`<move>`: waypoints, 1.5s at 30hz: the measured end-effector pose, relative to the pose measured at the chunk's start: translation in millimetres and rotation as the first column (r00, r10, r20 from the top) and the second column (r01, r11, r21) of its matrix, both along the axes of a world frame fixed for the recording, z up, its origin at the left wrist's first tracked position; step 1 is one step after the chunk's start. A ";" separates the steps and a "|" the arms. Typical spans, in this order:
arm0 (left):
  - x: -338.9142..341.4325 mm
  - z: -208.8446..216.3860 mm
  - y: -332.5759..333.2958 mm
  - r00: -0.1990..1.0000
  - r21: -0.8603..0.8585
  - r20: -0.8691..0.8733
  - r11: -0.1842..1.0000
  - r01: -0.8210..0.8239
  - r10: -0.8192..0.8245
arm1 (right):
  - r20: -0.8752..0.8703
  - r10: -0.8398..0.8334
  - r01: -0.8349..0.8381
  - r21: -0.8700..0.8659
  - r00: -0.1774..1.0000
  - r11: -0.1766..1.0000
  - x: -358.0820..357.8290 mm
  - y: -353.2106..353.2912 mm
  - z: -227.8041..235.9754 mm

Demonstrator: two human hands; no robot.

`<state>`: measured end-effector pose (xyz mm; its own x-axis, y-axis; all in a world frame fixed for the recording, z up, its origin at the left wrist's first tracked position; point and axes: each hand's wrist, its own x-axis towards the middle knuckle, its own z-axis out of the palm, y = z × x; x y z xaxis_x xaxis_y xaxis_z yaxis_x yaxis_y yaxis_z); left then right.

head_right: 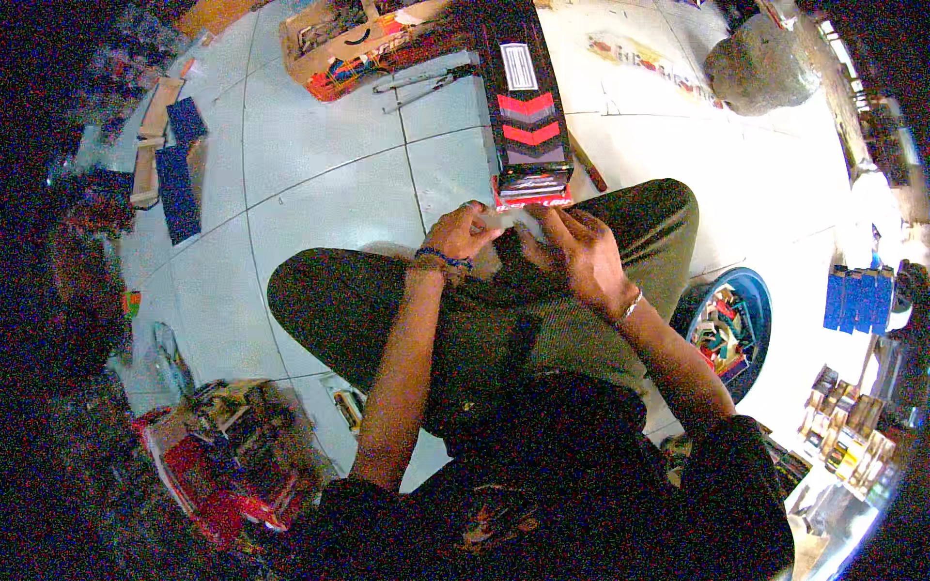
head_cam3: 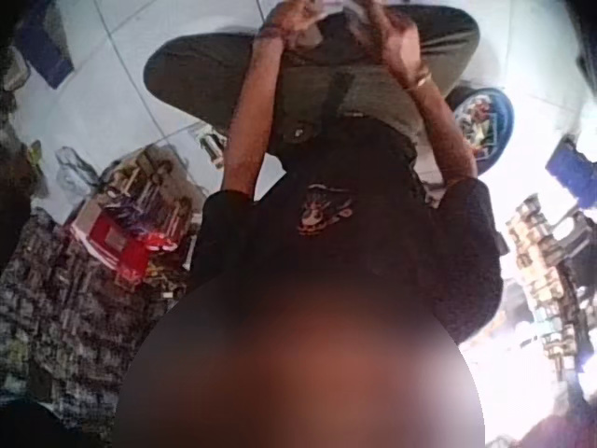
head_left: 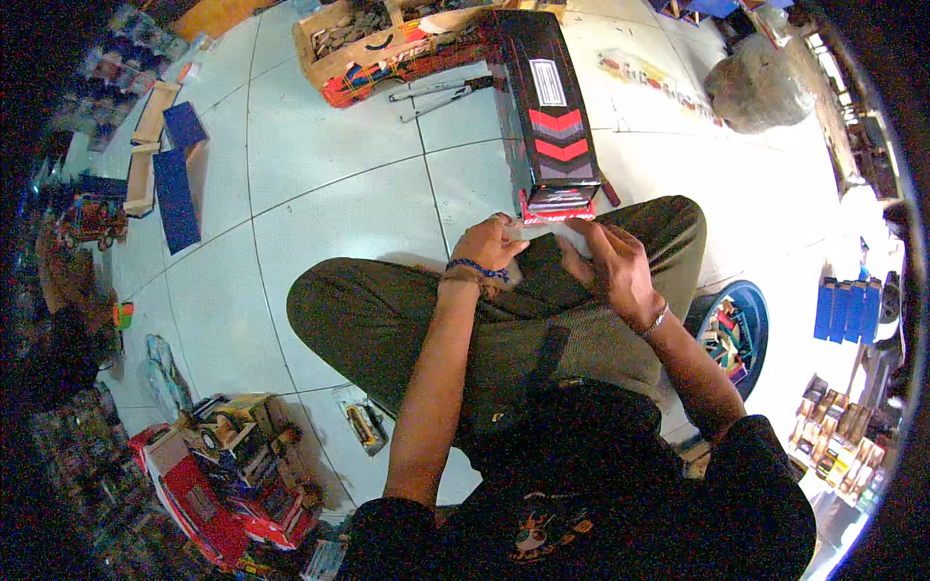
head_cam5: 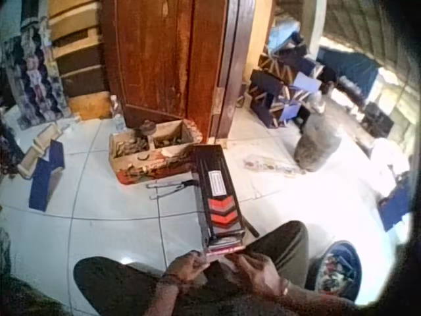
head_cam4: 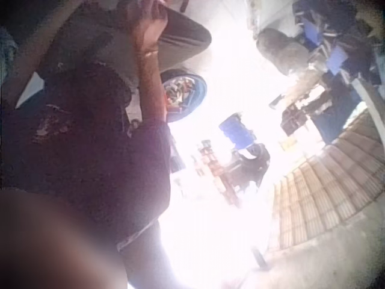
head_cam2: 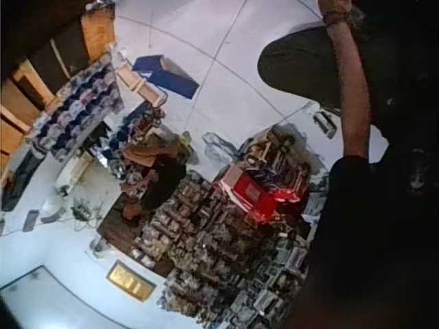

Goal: The person sits on the floor and assembles a drift car by attaching wheels to a box chassis. They use a hammer to tap the wheels into place and a utility knife to cut the box. The person handles the box, wheels, hammer, and knife during the process.

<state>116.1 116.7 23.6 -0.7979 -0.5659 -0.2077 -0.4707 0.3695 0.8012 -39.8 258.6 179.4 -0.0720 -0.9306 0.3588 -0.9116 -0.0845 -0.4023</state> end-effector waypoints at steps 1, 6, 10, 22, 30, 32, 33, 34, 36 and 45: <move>0.0 -0.9 0.0 1.000 0.004 0.024 1.000 0.010 -0.010 | -0.017 0.014 -0.014 -0.002 1.000 1.000 -0.1 -2.6 -0.9; 0.0 -5.9 2.0 0.998 -0.012 0.056 0.999 0.034 -0.033 | -0.099 0.000 0.003 0.024 0.995 1.000 -0.6 -11.8 -8.1; -0.6 -7.4 3.3 0.997 -0.103 0.061 0.994 0.045 -0.038 | -0.111 0.001 0.005 0.050 0.994 0.999 -0.4 -16.3 -11.0; -2.8 -6.0 0.8 0.997 -0.034 0.066 0.998 0.052 -0.049 | -0.048 -0.043 0.046 0.068 0.998 0.997 6.6 -20.0 -14.0; -4.7 -9.2 1.6 0.995 -0.054 0.087 0.997 0.052 -0.047 | 0.008 -0.078 0.076 0.123 0.997 0.989 9.1 -14.3 -14.0; -5.0 -9.6 1.0 0.992 -0.034 0.112 0.998 0.054 -0.050 | 0.007 -0.078 0.077 0.097 0.997 0.992 9.7 -13.3 -13.5; -5.0 -9.5 0.9 0.991 -0.031 0.126 0.998 0.056 -0.052 | 0.010 -0.079 0.078 0.088 0.997 0.993 10.0 -12.8 -13.3; -4.8 -8.9 0.8 0.992 -0.027 0.113 0.998 0.053 -0.050 | 0.012 -0.083 0.081 0.094 0.997 0.992 10.1 -12.4 -13.2; -4.2 -6.3 0.9 0.995 -0.031 0.092 0.998 0.048 -0.045 | 0.026 -0.095 0.092 0.118 0.995 0.989 10.4 -11.4 -13.0; -3.7 3.8 0.4 0.993 0.005 0.101 0.998 0.057 -0.057 | -0.006 -0.135 0.135 0.101 0.991 0.986 10.9 -15.1 -16.0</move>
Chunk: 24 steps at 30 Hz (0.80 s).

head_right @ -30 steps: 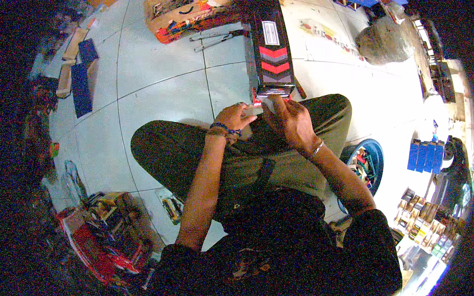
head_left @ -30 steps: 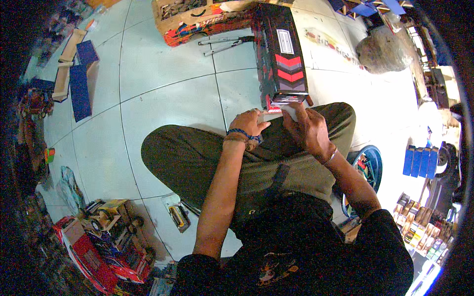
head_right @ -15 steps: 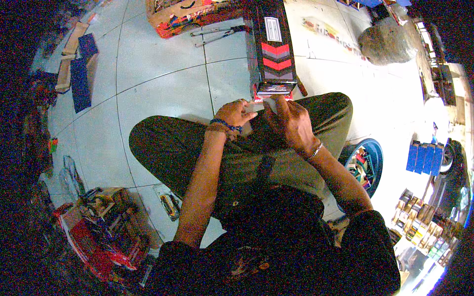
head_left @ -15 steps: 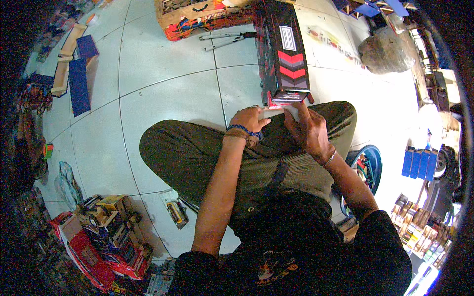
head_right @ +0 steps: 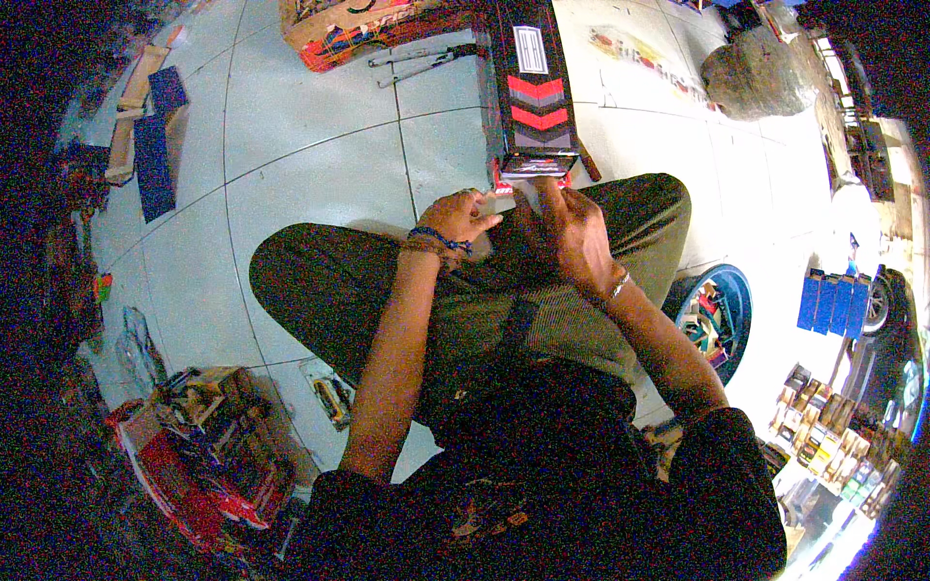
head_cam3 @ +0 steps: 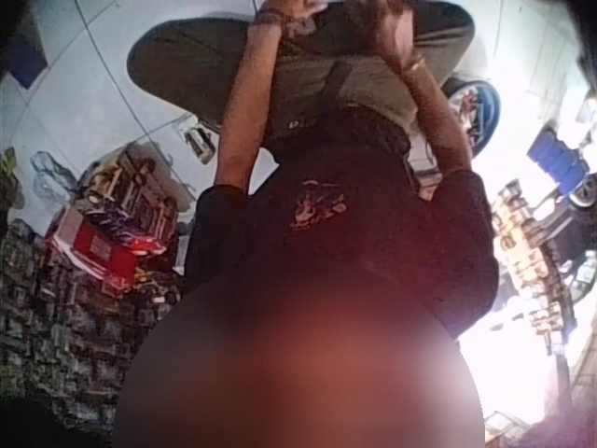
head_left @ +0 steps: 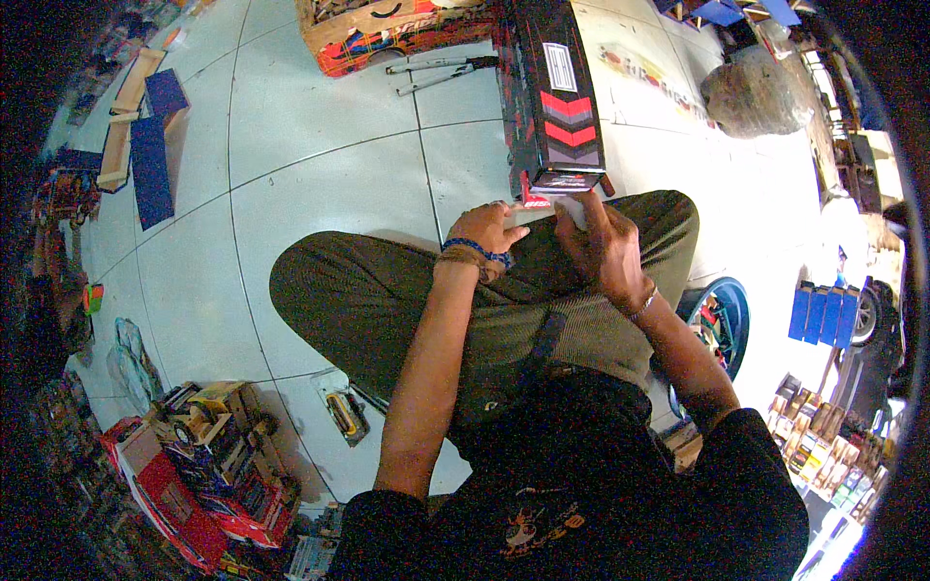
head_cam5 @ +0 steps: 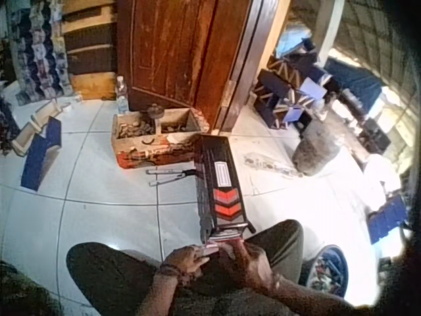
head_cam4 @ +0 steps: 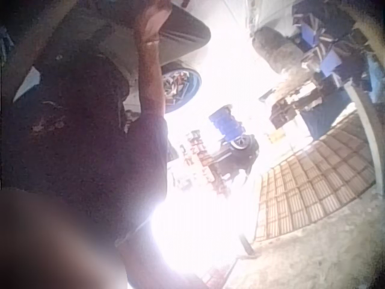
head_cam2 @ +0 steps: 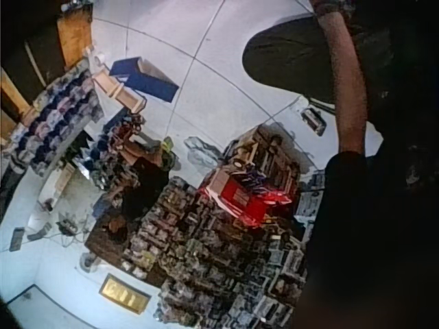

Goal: The person sits on the floor and assembles a drift car by attaching wheels to a box chassis. They use a hammer to tap the wheels into place and a utility knife to cut the box. The person handles the box, wheels, hammer, and knife during the process.

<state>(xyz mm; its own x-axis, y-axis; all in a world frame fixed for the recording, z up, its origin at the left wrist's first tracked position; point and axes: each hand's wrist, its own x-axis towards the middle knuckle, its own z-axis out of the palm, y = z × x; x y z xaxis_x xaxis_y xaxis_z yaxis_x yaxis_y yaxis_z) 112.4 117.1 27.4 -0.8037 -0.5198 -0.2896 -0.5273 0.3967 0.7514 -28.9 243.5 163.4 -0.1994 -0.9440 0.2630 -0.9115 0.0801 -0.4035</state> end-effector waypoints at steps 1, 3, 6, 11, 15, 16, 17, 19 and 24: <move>0.2 -2.0 0.3 1.000 -0.001 0.000 1.000 0.002 -0.002 | -0.003 0.005 -0.005 -0.012 1.000 1.000 -0.1 -1.2 0.0; 0.3 -7.3 0.8 1.000 -0.011 -0.004 1.000 -0.002 0.002 | -0.010 0.005 -0.005 -0.026 1.000 1.000 0.2 -3.3 0.5; 0.6 -14.2 1.3 0.998 -0.059 -0.058 0.998 0.000 -0.003 | -0.013 0.017 -0.017 -0.002 1.000 1.000 2.6 -0.8 4.1; -1.8 -11.1 -0.2 1.000 -0.008 0.007 1.000 0.008 -0.008 | 0.041 0.054 -0.053 -0.032 0.998 0.998 5.5 1.7 6.5; -0.3 -3.3 -0.4 1.000 0.026 0.018 1.000 0.000 -0.001 | 0.022 0.066 -0.066 -0.002 0.998 0.998 5.9 1.0 1.3; 0.0 -2.4 -0.5 1.000 0.016 0.005 1.000 0.005 -0.006 | 0.010 0.074 -0.074 -0.022 0.997 0.997 5.8 0.5 -0.7; 0.4 -2.0 -0.5 1.000 0.005 -0.007 1.000 0.010 -0.010 | 0.001 0.079 -0.078 -0.040 0.997 0.996 5.8 0.1 -2.4; 0.7 -2.6 -0.6 1.000 -0.005 -0.020 1.000 0.015 -0.015 | -0.005 0.070 -0.070 -0.033 0.998 0.997 5.6 -0.7 -5.2; -1.0 -7.0 -0.7 0.999 -0.023 0.011 0.999 0.030 -0.030 | 0.013 0.076 -0.076 0.006 0.997 0.997 4.5 -0.1 -5.7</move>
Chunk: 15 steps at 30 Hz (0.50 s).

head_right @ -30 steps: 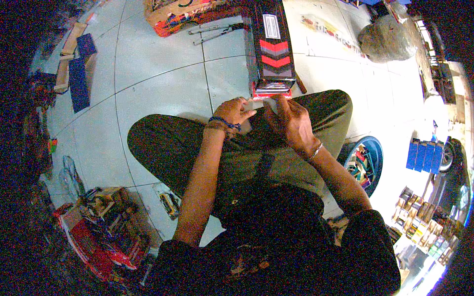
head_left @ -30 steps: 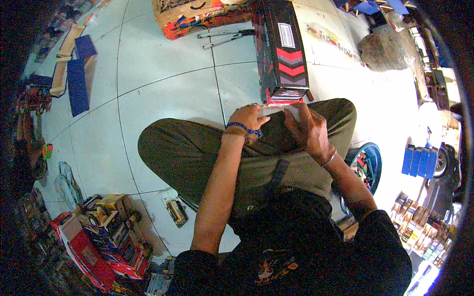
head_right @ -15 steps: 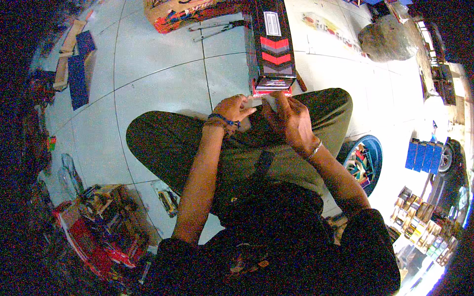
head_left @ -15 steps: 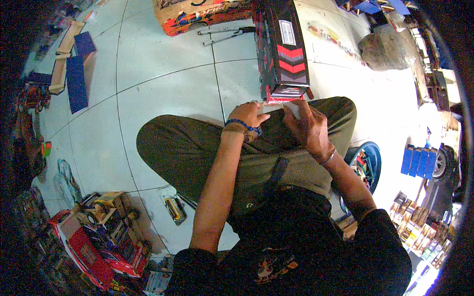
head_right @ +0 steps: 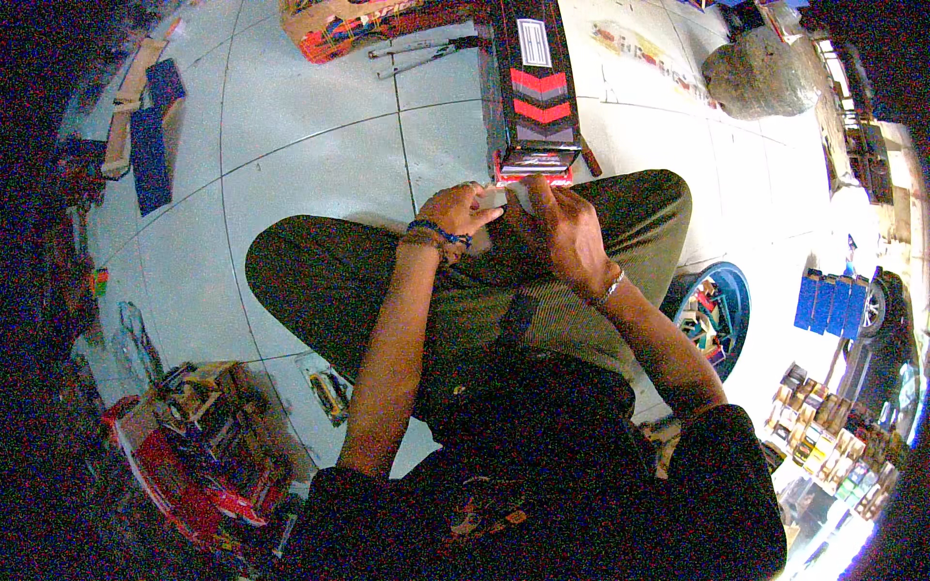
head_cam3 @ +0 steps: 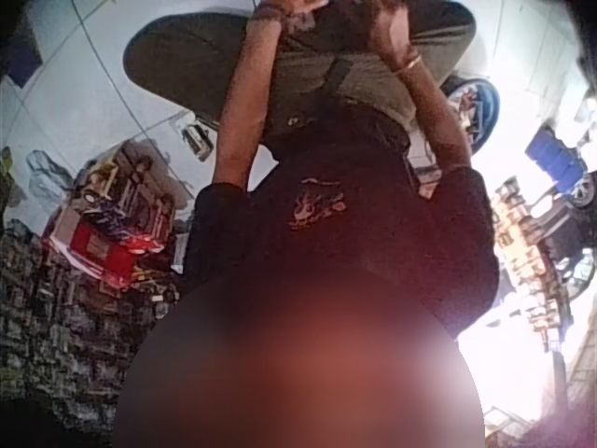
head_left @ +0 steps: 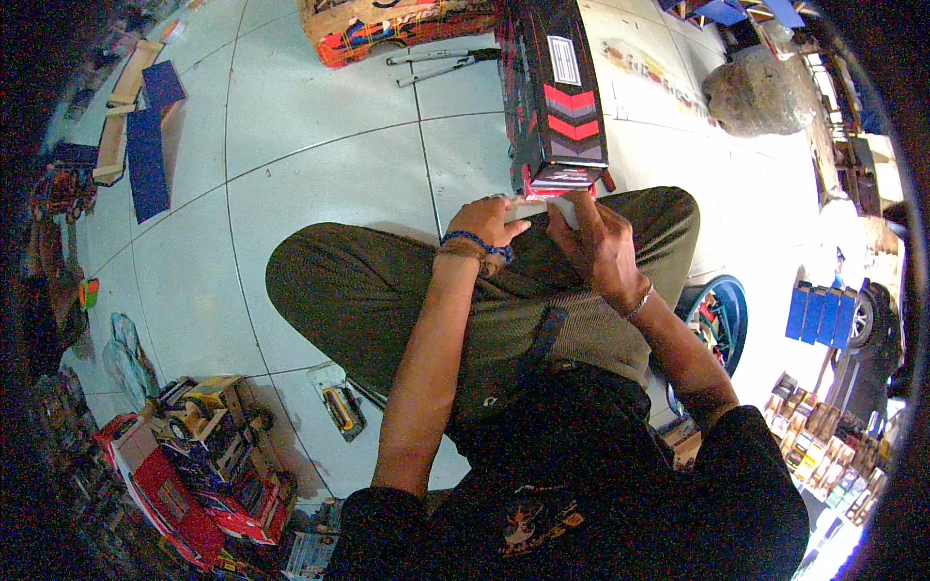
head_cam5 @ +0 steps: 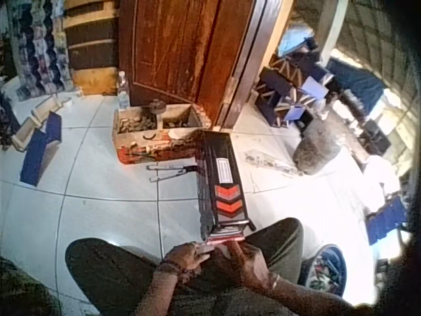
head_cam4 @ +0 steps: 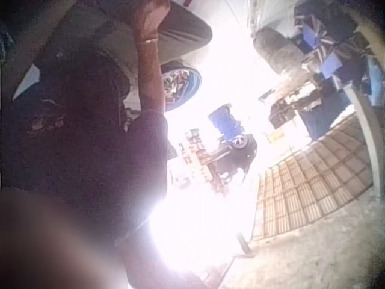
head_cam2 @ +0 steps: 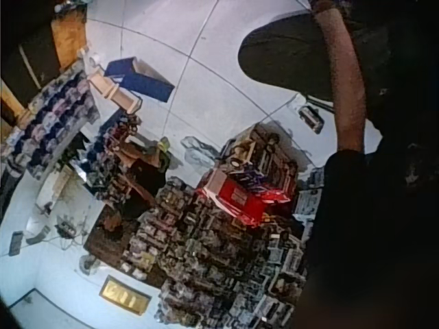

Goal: The person sits on the floor and assembles a drift car by attaching wheels to a box chassis. They use a hammer to tap the wheels into place and a utility knife to cut the box. The person handles the box, wheels, hammer, and knife during the process.

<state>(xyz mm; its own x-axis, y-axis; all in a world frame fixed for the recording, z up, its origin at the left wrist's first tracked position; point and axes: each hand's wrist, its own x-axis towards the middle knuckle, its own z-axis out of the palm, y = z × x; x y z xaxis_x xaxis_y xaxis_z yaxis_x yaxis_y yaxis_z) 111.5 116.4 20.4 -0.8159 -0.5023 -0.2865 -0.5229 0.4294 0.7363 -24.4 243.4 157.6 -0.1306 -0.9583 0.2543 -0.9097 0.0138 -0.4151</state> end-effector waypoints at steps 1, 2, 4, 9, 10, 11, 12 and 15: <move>-0.4 -0.5 0.1 1.000 0.021 0.003 1.000 -0.008 0.008 | 0.006 -0.013 0.013 0.019 1.000 1.000 0.1 0.4 0.3; -0.7 -0.8 0.3 1.000 0.020 -0.006 1.000 -0.020 0.020 | 0.011 -0.027 0.026 0.038 1.000 0.999 0.4 0.5 0.6; -1.2 -0.8 0.2 1.000 0.028 0.003 0.999 -0.030 0.030 | 0.013 -0.035 0.034 0.046 0.999 0.998 1.2 1.0 1.1; -1.0 0.1 -1.5 0.999 0.007 0.039 1.000 0.017 -0.017 | 0.033 -0.019 0.018 0.039 0.999 0.999 4.0 2.1 4.4; -0.7 0.1 -1.7 0.999 0.005 0.034 1.000 0.025 -0.025 | 0.027 -0.005 0.005 0.023 1.000 1.000 4.9 2.3 5.7; -0.4 0.1 -1.9 0.999 0.003 0.029 0.999 0.034 -0.034 | 0.025 0.001 -0.001 0.008 1.000 1.000 5.9 2.5 7.0; -0.2 0.1 -2.0 0.999 -0.006 0.022 0.999 0.042 -0.041 | 0.023 0.007 -0.007 -0.008 1.000 1.000 6.9 2.6 8.4; -0.2 0.2 -2.3 0.998 0.018 0.055 0.999 0.027 -0.028 | 0.047 -0.014 0.013 0.018 0.999 1.000 10.7 3.9 12.1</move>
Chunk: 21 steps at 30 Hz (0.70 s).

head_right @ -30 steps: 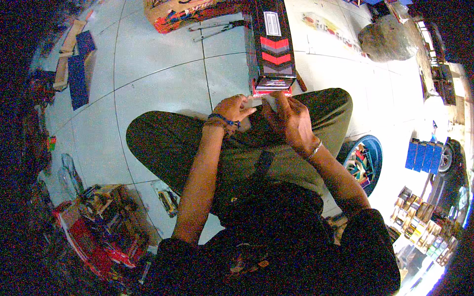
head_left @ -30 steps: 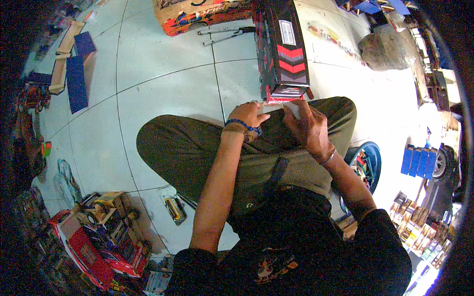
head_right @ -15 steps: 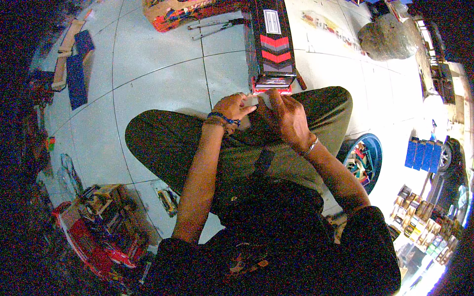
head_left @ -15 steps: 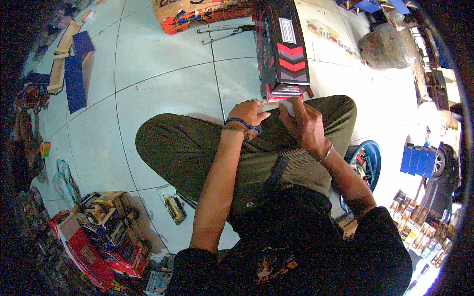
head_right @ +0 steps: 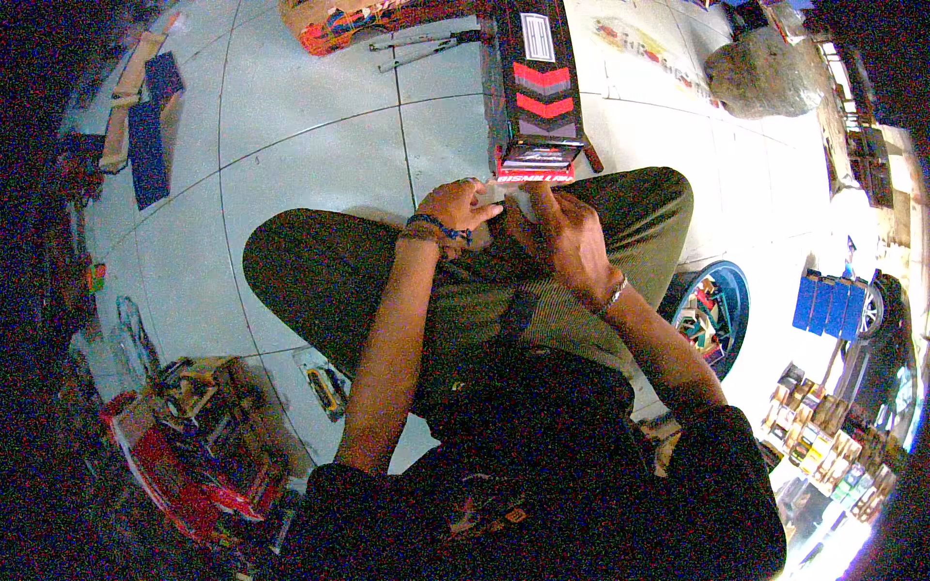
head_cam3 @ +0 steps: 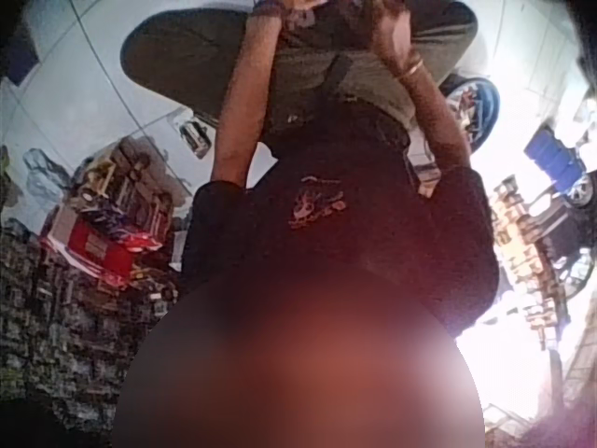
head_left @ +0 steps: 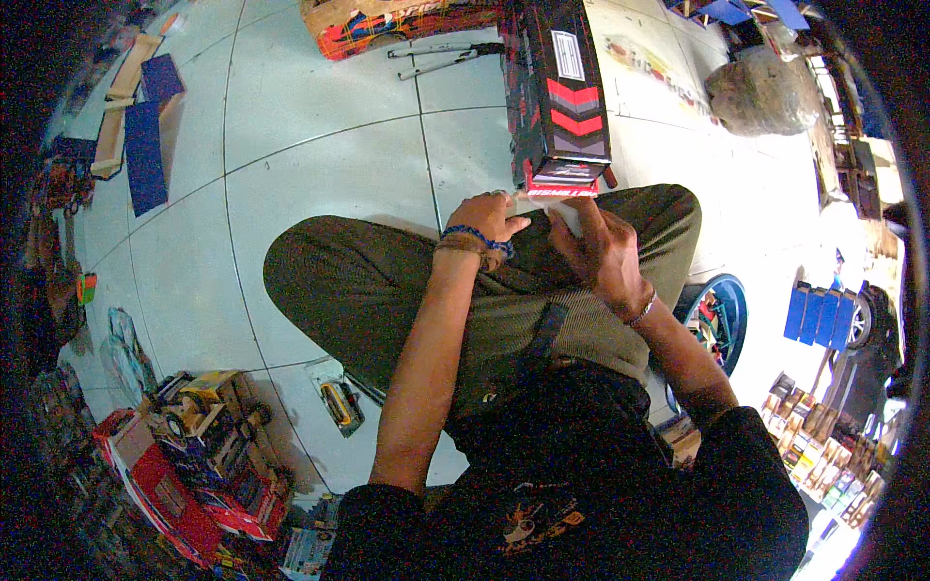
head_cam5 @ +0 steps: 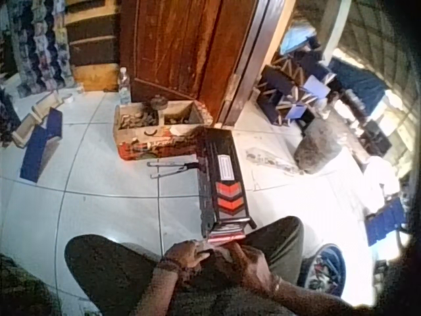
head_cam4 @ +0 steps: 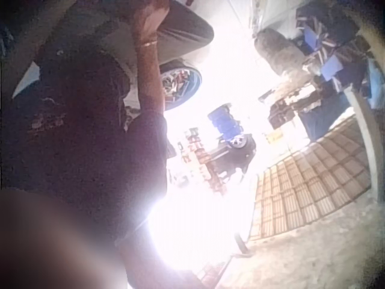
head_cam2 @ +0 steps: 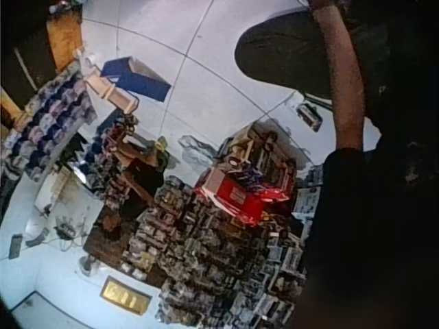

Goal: The person sits on the floor and assembles a drift car by attaching wheels to a box chassis. They use a hammer to tap the wheels into place and a utility knife to cut the box. The person handles the box, wheels, hammer, and knife during the process.

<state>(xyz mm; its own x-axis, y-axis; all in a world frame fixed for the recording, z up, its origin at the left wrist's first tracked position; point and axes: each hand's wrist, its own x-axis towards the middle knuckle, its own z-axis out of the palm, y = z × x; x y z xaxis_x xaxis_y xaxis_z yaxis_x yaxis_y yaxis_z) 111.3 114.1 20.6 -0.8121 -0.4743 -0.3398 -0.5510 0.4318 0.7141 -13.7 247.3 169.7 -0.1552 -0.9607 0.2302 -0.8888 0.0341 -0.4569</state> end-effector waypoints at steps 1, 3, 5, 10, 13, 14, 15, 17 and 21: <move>0.0 0.3 -0.2 1.000 0.005 0.002 1.000 0.002 -0.002 | 0.004 0.006 -0.006 -0.004 1.000 1.000 1.1 0.5 0.7; -0.2 1.6 -0.7 1.000 0.004 0.007 1.000 0.008 -0.008 | 0.024 0.003 -0.003 0.005 1.000 1.000 2.6 1.2 1.1; -0.2 4.0 -0.8 1.000 -0.015 -0.009 1.000 0.014 -0.014 | 0.027 -0.003 0.003 0.010 1.000 1.000 3.2 1.4 0.2; 1.1 12.9 0.6 1.000 -0.020 -0.025 1.000 -0.004 0.004 | 0.044 -0.016 0.014 0.036 0.999 0.999 1.8 1.8 -3.1; 1.0 16.3 0.2 1.000 -0.019 -0.025 1.000 0.003 -0.003 | 0.041 -0.021 0.018 0.058 0.999 0.998 1.8 2.4 -3.3; 0.7 16.5 -0.2 1.000 -0.009 -0.005 1.000 0.015 -0.015 | 0.041 -0.019 0.017 0.052 0.999 0.998 2.0 2.3 -3.1; 0.6 16.2 -0.7 1.000 0.000 0.014 1.000 0.026 -0.026 | 0.045 -0.021 0.018 0.050 0.999 0.999 2.3 2.1 -2.9; 0.5 13.9 -1.3 0.999 0.004 0.026 1.000 0.025 -0.025 | 0.057 -0.010 0.008 0.044 0.998 0.999 2.8 1.4 -2.6; 2.1 3.3 -0.9 1.000 0.020 0.015 1.000 0.005 -0.005 | 0.073 -0.030 0.027 0.046 0.997 0.999 2.7 1.3 -3.4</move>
<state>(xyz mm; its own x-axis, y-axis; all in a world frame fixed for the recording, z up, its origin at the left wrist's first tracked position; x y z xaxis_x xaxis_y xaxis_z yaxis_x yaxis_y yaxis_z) 113.3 113.3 24.0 -0.8091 -0.4633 -0.3617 -0.5598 0.4199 0.7143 -11.0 248.6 166.3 -0.1975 -0.9647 0.1742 -0.8512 0.0806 -0.5186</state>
